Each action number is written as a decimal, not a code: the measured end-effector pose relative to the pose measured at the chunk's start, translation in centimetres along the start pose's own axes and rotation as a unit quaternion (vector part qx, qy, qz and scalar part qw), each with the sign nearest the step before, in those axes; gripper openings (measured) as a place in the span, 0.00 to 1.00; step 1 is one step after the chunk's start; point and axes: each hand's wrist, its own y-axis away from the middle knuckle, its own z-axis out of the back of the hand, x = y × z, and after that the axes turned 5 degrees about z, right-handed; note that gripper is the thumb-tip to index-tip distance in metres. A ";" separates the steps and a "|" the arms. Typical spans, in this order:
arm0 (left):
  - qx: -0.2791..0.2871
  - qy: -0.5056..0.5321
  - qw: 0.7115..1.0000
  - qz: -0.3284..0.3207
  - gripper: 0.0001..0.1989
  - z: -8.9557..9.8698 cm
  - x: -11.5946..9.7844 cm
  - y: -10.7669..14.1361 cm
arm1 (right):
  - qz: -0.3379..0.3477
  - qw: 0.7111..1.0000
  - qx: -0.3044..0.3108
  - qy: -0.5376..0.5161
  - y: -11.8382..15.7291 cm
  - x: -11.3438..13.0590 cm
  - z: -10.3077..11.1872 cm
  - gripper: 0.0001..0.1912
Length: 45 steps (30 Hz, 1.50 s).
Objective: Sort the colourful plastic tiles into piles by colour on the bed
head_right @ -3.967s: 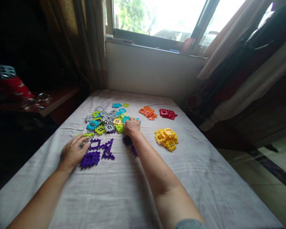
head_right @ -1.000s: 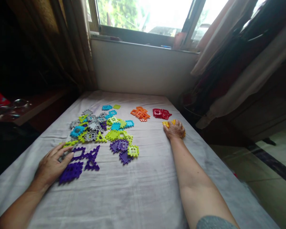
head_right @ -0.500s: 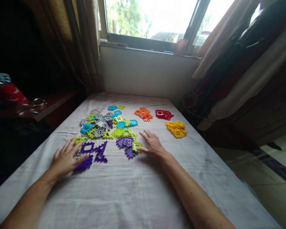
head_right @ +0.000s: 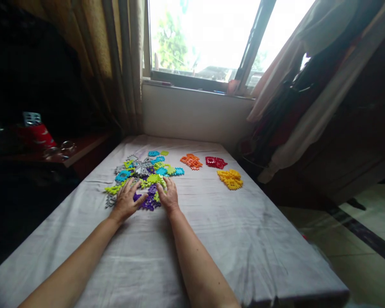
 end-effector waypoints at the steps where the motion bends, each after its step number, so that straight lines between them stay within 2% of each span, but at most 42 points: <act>1: -0.031 0.015 0.999 -0.007 0.31 0.2 0.6 0.1 | -0.013 0.999 -0.026 -0.038 0.2 -0.5 0.0 0.24; 4: -0.114 0.042 0.993 -0.012 0.26 1.1 3.2 0.9 | -0.069 0.983 -0.092 -0.140 1.0 -2.8 0.5 0.24; 7: -0.172 0.053 0.984 0.004 0.23 2.0 5.5 1.9 | -0.107 0.960 -0.133 -0.222 1.4 -4.7 0.7 0.24; 10: -0.219 0.061 0.974 0.011 0.21 1.9 6.8 2.3 | -0.087 0.948 -0.154 -0.263 1.3 -5.4 0.1 0.21; 13: -0.240 0.064 0.969 0.000 0.19 1.1 7.4 2.2 | -0.052 0.946 -0.169 -0.271 1.3 -5.3 -0.7 0.18; 20: -0.259 0.068 0.964 -0.006 0.18 0.5 8.0 1.8 | -0.015 0.956 -0.164 -0.243 1.6 -4.9 -0.9 0.12; 27: -0.233 0.074 0.969 0.025 0.17 0.6 8.3 1.8 | 0.011 0.965 -0.146 -0.217 1.7 -4.5 -0.6 0.10; 34: -0.219 0.083 0.971 0.042 0.17 0.6 8.4 1.8 | 0.041 0.977 -0.127 -0.165 1.8 -4.2 -0.5 0.10; 45: -0.220 0.080 0.971 0.042 0.19 0.8 8.1 1.9 | 0.050 0.981 -0.116 -0.144 2.1 -3.9 -0.4 0.11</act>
